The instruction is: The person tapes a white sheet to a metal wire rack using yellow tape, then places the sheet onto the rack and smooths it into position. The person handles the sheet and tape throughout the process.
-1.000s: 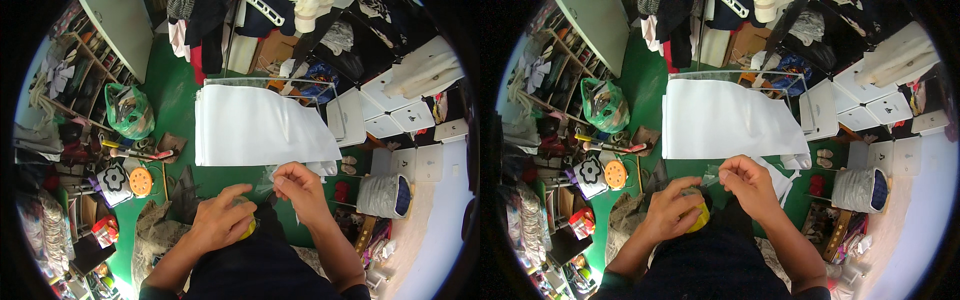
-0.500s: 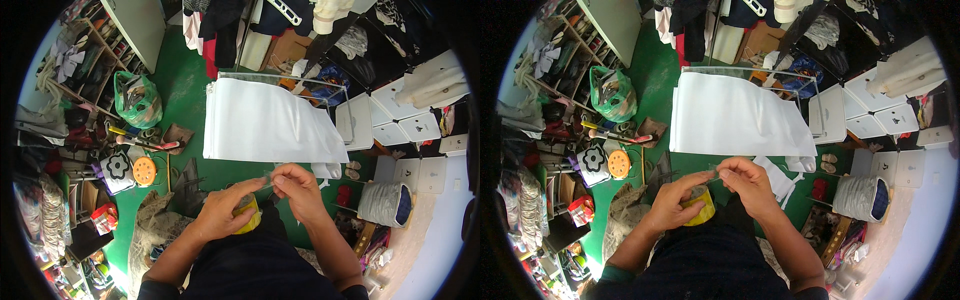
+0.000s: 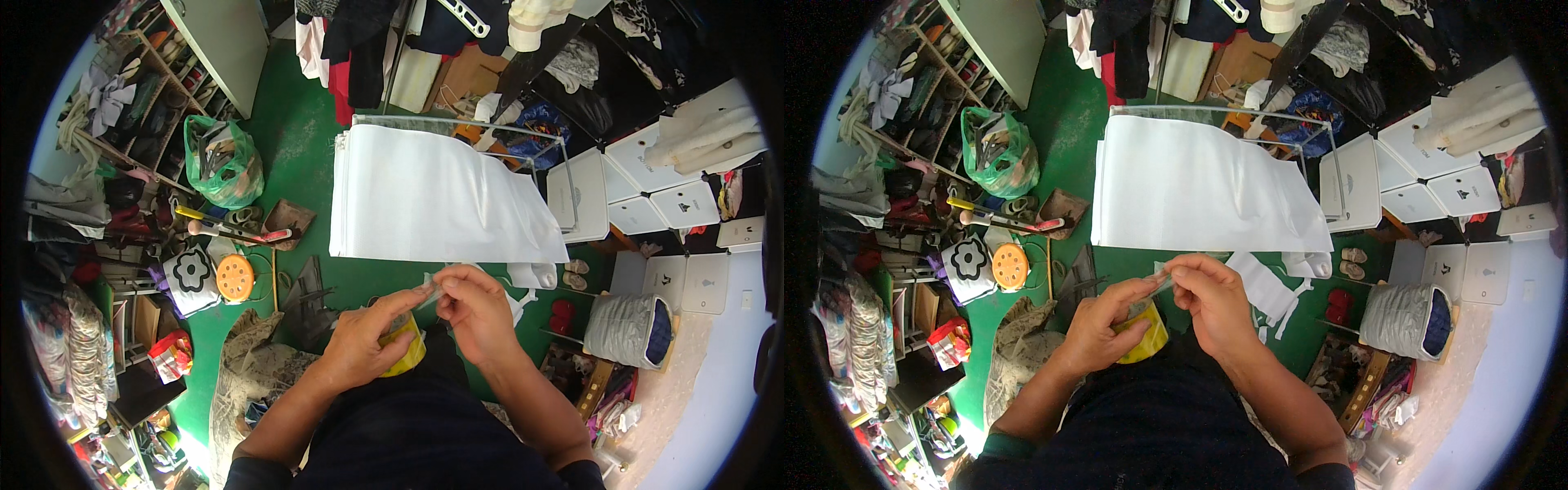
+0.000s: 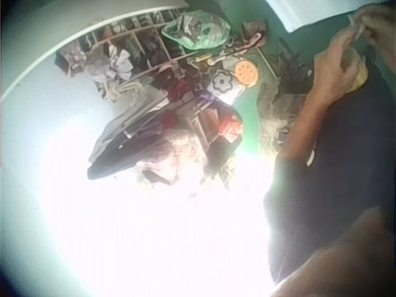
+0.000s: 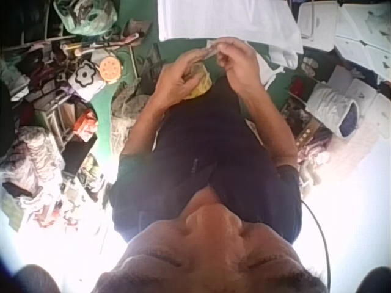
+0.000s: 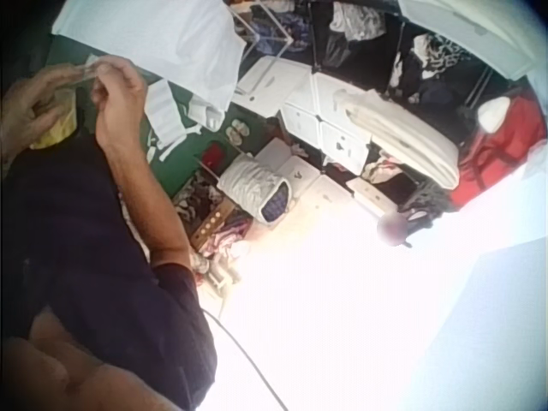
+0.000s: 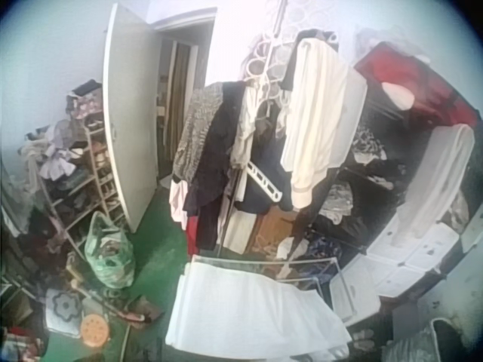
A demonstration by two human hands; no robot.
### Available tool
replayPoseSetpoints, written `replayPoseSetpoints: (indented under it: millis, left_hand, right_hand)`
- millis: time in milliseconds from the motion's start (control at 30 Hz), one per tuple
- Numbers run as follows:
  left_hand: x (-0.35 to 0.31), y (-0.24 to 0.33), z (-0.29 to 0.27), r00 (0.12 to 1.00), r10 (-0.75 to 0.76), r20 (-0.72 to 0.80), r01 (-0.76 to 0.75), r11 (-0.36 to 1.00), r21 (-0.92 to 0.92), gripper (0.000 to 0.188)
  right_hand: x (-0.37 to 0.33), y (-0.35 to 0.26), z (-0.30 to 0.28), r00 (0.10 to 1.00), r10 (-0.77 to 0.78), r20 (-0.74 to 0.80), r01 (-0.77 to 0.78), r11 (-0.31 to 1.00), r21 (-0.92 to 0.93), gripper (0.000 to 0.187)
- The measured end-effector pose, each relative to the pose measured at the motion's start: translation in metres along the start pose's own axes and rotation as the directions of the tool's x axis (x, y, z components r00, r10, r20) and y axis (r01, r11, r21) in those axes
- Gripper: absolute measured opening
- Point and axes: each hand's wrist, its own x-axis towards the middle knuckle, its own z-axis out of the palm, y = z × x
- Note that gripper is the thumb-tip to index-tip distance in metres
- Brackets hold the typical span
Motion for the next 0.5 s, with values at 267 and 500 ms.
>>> replayPoseSetpoints:
  millis: [267,500]
  left_hand:
    - [-0.001,0.001,-0.004,1.000,0.008,-0.016,-0.008,1.000,0.017,0.056]
    - [-0.001,0.005,-0.013,0.997,0.011,0.083,0.014,0.956,-0.292,0.055]
  right_hand:
    - [0.003,0.000,-0.007,0.967,0.057,0.247,-0.068,0.997,0.038,0.047]
    - [0.005,-0.011,-0.019,0.828,-0.009,0.561,0.076,0.992,-0.096,0.072]
